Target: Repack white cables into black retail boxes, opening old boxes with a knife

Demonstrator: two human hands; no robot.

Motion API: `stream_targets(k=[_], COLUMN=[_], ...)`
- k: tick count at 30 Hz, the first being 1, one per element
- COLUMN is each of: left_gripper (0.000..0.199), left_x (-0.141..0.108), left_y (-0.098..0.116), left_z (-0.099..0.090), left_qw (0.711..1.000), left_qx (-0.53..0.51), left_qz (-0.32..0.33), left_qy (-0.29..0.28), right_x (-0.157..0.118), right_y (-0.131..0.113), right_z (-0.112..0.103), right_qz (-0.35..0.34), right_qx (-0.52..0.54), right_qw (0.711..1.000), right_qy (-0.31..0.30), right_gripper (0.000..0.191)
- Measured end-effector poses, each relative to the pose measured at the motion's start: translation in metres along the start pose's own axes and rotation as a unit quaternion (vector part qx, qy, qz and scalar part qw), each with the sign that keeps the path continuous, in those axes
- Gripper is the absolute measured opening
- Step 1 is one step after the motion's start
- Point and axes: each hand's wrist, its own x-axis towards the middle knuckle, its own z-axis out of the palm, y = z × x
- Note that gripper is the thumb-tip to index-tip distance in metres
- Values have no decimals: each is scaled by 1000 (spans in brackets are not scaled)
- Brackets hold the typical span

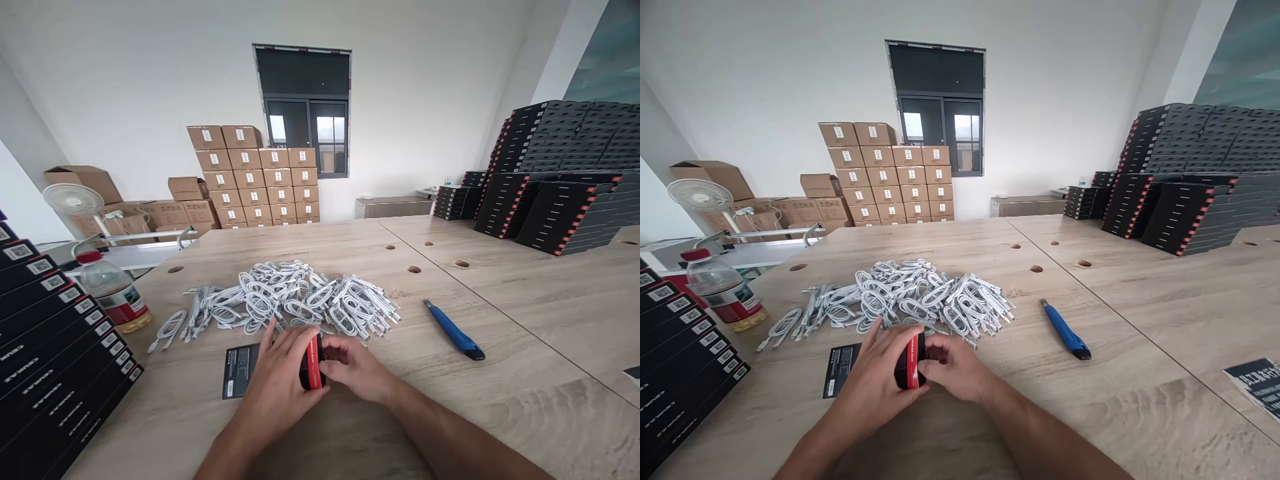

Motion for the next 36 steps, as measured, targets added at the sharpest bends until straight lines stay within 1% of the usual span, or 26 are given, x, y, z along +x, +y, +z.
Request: stream_targets(k=[3, 7, 9, 13, 16, 19, 22, 24, 28, 31, 33, 34, 36], left_gripper=[70, 59, 57, 61, 61, 58, 56, 57, 67, 70, 66, 63, 56], left_x=[0, 1, 2, 4, 4, 5, 5, 5, 5, 4, 3, 3, 2], left_y=[3, 10, 12, 14, 13, 12, 11, 11, 11, 9, 7, 5, 3], left_z=[0, 0, 0, 1, 2, 3, 2, 0, -1, 0, 0, 0, 0], left_qw=[1000, 999, 999, 998, 998, 998, 999, 999, 999, 999, 1000, 1000, 999], left_qx=[-8, -29, -38, -47, -47, -43, -36, -30, -30, -21, -6, 4, 27], left_qz=[3, 19, 27, 35, 36, 36, 40, 43, 38, 31, 19, 8, -19], left_qy=[-3, 4, 7, 8, 10, 7, 3, 0, -7, -3, 6, 10, 20], right_x=[0, 0, 0, -2, -1, 0, 1, 1, 3, 5, 5, 5, 2], right_y=[-1, -5, -8, -10, -11, -13, -14, -12, -3, 3, 4, 4, 2], right_z=[2, 8, 10, 16, 19, 22, 23, 23, 17, 12, 10, 10, 10], right_qz=[15, 22, 22, 34, 30, 23, 11, 0, 11, 25, 25, 14, -41], right_qx=[0, -29, -56, -80, -56, -30, -6, 5, -7, -14, -18, -33, -104], right_qw=[1000, 999, 998, 994, 994, 994, 994, 995, 990, 991, 990, 988, 976], right_qy=[-10, 20, 35, 73, 94, 107, 106, 103, 141, 133, 134, 147, 187], right_gripper=[23, 24, 25, 23, 21, 18, 14, 16, 19, 15, 18, 24, 35])
